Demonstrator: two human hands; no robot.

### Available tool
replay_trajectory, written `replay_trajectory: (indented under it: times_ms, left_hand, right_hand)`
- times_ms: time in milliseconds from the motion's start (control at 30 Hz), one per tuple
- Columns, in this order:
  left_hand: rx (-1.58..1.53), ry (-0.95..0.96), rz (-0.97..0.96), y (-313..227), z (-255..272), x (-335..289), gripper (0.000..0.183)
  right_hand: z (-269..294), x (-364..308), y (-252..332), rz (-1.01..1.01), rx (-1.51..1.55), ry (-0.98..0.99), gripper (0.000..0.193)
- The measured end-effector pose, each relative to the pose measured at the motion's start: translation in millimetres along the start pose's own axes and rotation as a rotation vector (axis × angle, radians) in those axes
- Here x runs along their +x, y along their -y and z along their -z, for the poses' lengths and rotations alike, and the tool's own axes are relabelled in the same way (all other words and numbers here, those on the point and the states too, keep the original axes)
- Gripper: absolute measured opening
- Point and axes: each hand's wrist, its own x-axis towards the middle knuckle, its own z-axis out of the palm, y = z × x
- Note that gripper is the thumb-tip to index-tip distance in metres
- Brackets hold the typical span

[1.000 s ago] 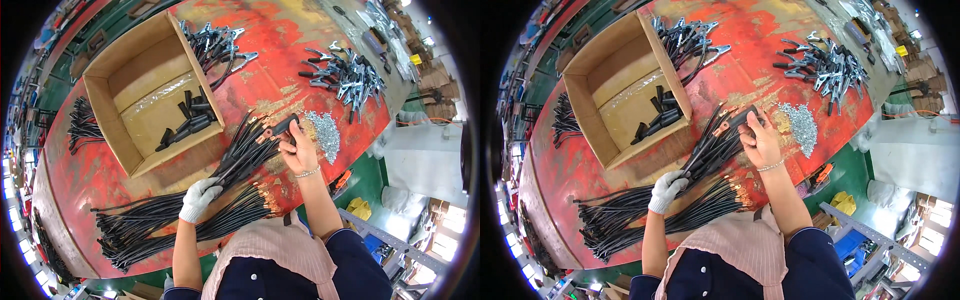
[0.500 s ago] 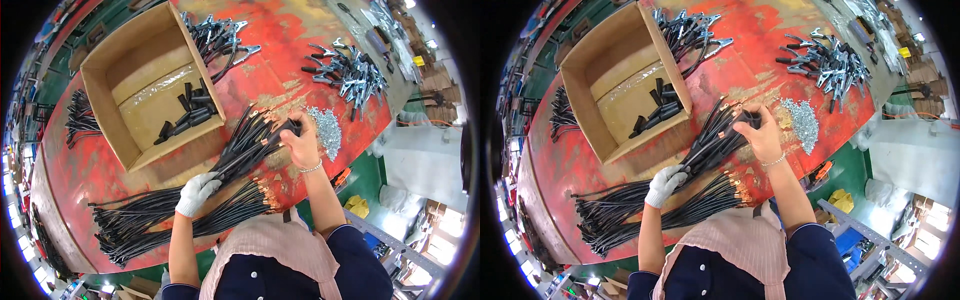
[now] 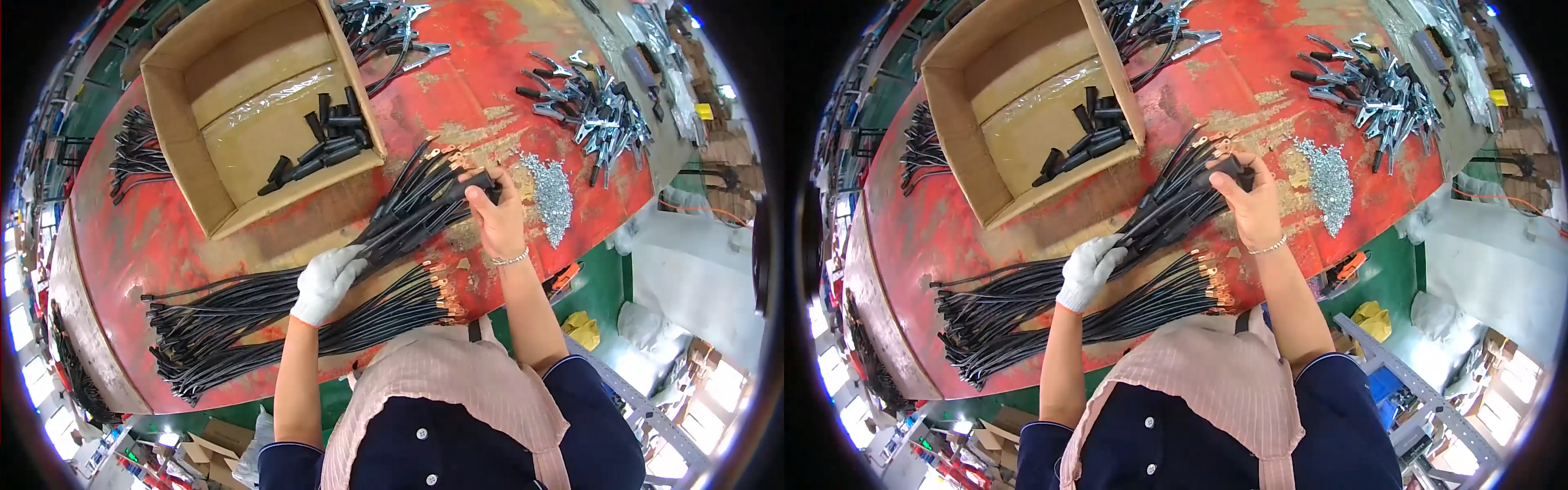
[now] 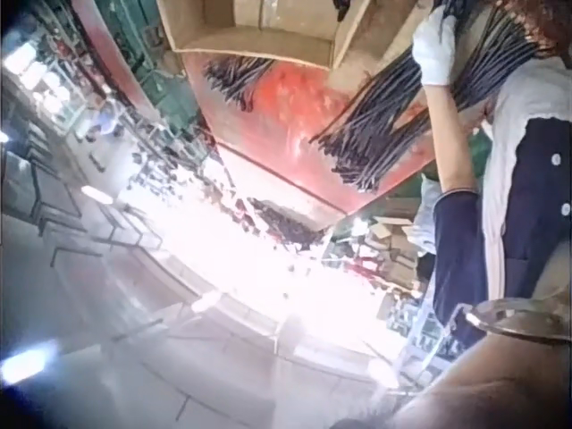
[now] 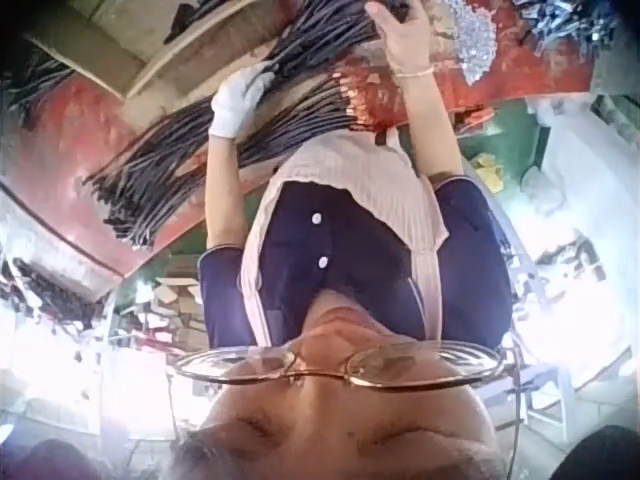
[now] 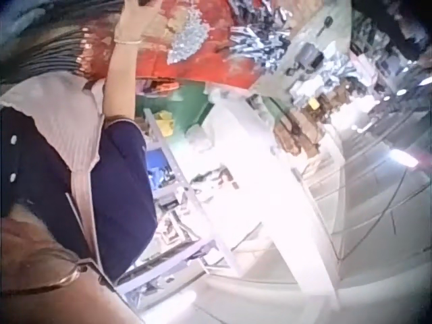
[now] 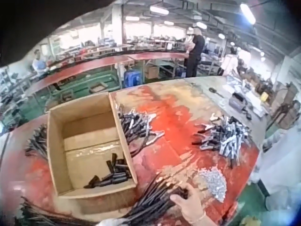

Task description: Manually assembling electrical cables by attaching rubber sleeves and clamps to wire ends.

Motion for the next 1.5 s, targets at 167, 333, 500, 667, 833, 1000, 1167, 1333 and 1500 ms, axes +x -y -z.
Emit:
replay_trajectory:
  times_ms: [167,333,500,667,833,1000,1167,1333,1500]
  left_hand:
    - [-0.025,-0.052,-0.042,14,-10,-8,0.026]
    - [0.309,-0.116,-0.042,-8,-8,-5,0.022]
    - [0.251,-0.069,-0.112,-17,-10,2,0.021]
    - [0.408,-0.167,-0.193,-17,-6,15,0.029]
    - [0.342,-0.119,-0.180,4,-29,-70,0.050]
    - [0.612,0.136,-0.078,15,-89,-123,0.103]
    - [0.561,0.168,0.089,14,-99,-115,0.105]
    - [0.712,0.255,0.162,9,-114,-117,0.068]
    - [0.689,0.254,0.230,18,-125,-115,0.035]
  right_hand:
    - [7,-8,4,-0.109,0.137,0.135,0.026]
    - [9,-8,-7,0.003,-0.007,-0.039,0.026]
    - [-15,-33,-24,-0.078,-0.321,0.255,0.032]
    - [-33,-49,-65,-0.174,-0.856,0.225,0.048]
    - [38,-56,-36,-0.219,-0.997,0.222,0.043]
    - [81,-78,-35,-0.292,-0.878,0.123,0.035]
    - [79,-88,-42,-0.254,-0.847,0.196,0.032]
    - [50,-61,-24,-0.243,-0.777,0.354,0.031]
    - [2,-25,0,0.051,-0.874,0.453,0.029]
